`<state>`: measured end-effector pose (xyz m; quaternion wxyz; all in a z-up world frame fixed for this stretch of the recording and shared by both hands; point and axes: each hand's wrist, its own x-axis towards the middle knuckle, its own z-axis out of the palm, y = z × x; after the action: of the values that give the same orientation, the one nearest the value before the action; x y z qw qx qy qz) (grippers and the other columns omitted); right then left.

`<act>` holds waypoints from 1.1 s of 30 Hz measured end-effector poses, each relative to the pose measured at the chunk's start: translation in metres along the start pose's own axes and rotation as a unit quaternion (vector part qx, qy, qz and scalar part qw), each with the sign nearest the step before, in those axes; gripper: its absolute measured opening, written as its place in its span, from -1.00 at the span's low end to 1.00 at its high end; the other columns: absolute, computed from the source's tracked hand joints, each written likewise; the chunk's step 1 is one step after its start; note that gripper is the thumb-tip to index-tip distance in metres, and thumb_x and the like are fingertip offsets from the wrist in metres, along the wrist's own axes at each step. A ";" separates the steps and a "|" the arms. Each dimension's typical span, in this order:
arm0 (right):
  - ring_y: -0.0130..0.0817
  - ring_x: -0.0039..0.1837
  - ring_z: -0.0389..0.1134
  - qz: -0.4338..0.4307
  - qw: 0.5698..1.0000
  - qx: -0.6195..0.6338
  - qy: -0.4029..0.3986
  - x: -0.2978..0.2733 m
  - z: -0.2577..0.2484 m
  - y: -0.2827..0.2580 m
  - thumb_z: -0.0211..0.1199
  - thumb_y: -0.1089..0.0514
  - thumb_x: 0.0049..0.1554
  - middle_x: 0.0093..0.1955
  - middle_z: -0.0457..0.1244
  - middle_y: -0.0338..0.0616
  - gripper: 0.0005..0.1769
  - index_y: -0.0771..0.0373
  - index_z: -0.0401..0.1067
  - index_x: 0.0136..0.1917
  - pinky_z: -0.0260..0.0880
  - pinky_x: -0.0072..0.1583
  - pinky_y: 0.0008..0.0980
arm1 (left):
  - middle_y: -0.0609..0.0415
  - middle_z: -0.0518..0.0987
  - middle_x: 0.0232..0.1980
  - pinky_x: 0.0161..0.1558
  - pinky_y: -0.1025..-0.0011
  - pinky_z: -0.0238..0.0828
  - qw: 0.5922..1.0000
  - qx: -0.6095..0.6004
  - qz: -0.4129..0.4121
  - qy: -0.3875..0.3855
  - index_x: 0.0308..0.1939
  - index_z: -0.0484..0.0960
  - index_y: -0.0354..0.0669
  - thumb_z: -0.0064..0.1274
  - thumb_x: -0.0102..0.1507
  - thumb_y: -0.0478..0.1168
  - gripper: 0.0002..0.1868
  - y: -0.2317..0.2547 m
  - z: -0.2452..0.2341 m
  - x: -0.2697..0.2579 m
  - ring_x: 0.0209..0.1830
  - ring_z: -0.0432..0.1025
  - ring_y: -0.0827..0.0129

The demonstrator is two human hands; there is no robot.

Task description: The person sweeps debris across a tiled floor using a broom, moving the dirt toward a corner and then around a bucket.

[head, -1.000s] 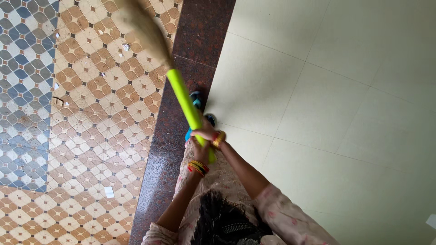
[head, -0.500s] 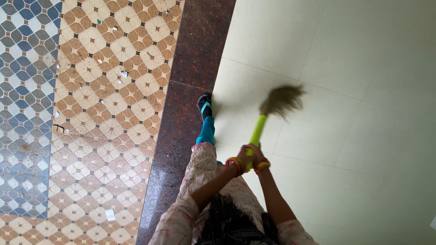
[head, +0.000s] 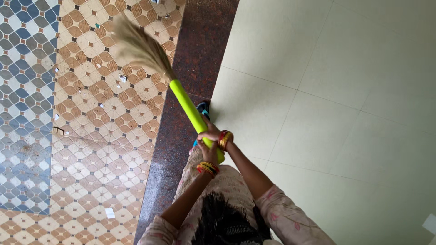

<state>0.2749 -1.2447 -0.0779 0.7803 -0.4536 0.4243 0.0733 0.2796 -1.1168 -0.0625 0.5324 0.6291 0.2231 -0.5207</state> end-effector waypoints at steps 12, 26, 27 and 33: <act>-0.23 -0.27 0.38 0.000 0.882 0.289 0.371 -0.147 -0.111 0.048 0.21 0.34 0.02 -0.18 0.29 -0.03 -0.03 -0.15 -0.21 0.52 0.48 -0.27 -0.30 | -0.11 0.44 0.06 -0.25 0.31 0.60 0.908 0.292 0.041 -0.297 0.35 0.15 -0.09 0.21 0.09 -0.44 -0.19 -0.048 0.114 -0.041 -0.08 0.48 0.19; -0.33 -0.14 0.44 0.046 0.996 0.076 0.014 0.075 -0.148 -0.066 0.36 0.23 -0.10 -0.11 0.37 -0.05 -0.13 0.19 0.11 0.45 0.51 -0.08 -0.31 | -0.18 0.50 -0.09 -0.59 0.29 0.45 0.999 -0.016 0.043 -0.026 0.37 0.06 0.13 0.01 0.25 -0.38 -0.31 0.051 0.166 0.077 -0.46 0.46 0.14; -0.30 -0.15 0.44 0.027 0.998 0.058 -0.005 0.089 -0.151 -0.080 0.36 0.27 -0.14 -0.12 0.36 -0.01 0.02 0.16 0.01 0.54 0.53 -0.08 -0.27 | -0.18 0.50 -0.09 -0.59 0.29 0.45 0.999 -0.016 0.041 -0.023 0.37 0.06 0.13 0.01 0.25 -0.38 -0.31 0.061 0.174 0.080 -0.46 0.46 0.14; -0.29 0.00 0.43 -0.084 0.996 0.018 0.015 0.080 -0.209 -0.101 0.41 0.35 -0.13 0.09 0.35 0.08 0.32 0.12 -0.31 0.70 0.52 0.04 -0.26 | -0.08 0.45 0.09 -0.35 0.38 0.54 0.987 -0.041 0.142 -0.065 0.49 0.02 -0.02 0.03 0.38 -0.32 -0.32 0.095 0.252 0.044 -0.21 0.50 0.31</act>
<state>0.2513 -1.4861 -0.1188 0.7853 -0.4742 0.3979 -0.0073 0.2695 -1.3877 -0.0330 0.6397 0.5963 0.1178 -0.4705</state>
